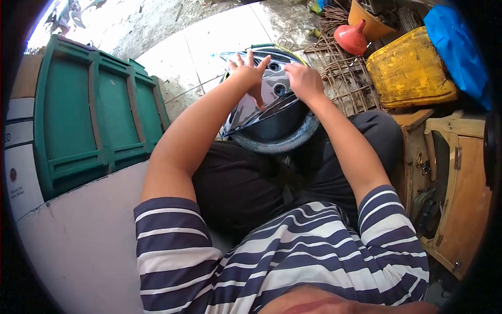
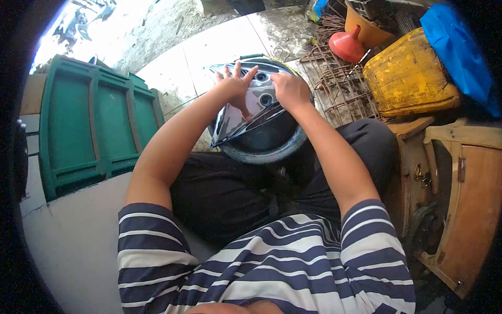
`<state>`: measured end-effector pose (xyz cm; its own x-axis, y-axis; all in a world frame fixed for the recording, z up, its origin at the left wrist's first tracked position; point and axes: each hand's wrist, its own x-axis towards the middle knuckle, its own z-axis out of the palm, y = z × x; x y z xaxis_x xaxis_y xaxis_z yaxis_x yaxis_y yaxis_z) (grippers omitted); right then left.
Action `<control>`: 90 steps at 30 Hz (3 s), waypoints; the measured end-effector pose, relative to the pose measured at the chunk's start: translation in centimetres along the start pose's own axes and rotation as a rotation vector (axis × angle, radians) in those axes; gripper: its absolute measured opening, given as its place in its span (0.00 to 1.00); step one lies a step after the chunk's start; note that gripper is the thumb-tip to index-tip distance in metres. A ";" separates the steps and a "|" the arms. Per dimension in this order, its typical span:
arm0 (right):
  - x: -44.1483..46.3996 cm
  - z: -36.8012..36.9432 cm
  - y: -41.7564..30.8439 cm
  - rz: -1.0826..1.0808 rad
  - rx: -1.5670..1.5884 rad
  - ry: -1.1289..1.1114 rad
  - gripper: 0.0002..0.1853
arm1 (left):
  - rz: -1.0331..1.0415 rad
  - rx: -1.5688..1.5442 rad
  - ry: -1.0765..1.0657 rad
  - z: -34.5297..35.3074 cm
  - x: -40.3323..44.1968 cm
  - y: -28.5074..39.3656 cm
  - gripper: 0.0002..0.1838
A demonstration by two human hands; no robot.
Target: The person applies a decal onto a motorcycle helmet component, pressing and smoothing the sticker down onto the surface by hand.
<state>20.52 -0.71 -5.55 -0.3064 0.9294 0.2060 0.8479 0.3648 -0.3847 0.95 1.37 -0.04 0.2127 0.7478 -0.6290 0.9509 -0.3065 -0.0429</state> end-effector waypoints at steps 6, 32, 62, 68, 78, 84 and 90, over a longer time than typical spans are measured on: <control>-0.5 -0.7 -0.4 0.027 -0.005 -0.021 0.10 | 0.005 0.000 -0.008 -0.2 -0.1 0.1 0.92; -1.4 -0.4 -0.9 0.075 0.026 -0.007 0.08 | 0.016 -0.026 0.008 0.0 0.0 -0.2 0.93; 1.4 0.4 -1.3 0.041 0.007 0.011 0.09 | 0.002 0.011 0.013 0.0 0.0 -0.1 0.92; -1.7 0.2 -0.6 0.077 0.045 0.014 0.09 | -0.006 -0.002 -0.005 0.0 -0.1 0.1 0.92; -2.8 -0.2 -1.2 0.109 0.072 0.026 0.10 | -0.001 0.000 0.010 0.1 0.6 -0.3 0.92; 1.5 0.4 -1.5 0.135 0.044 -0.002 0.12 | 0.013 0.000 0.018 0.3 0.3 0.0 0.94; -3.1 0.8 -1.5 0.116 0.047 0.078 0.11 | 0.000 -0.007 -0.002 0.6 0.6 0.1 0.93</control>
<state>19.87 -4.09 -6.33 -0.1717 0.9588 0.2261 0.8541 0.2593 -0.4509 1.00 1.48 -0.88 0.2128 0.7466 -0.6303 0.9523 -0.3029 -0.0373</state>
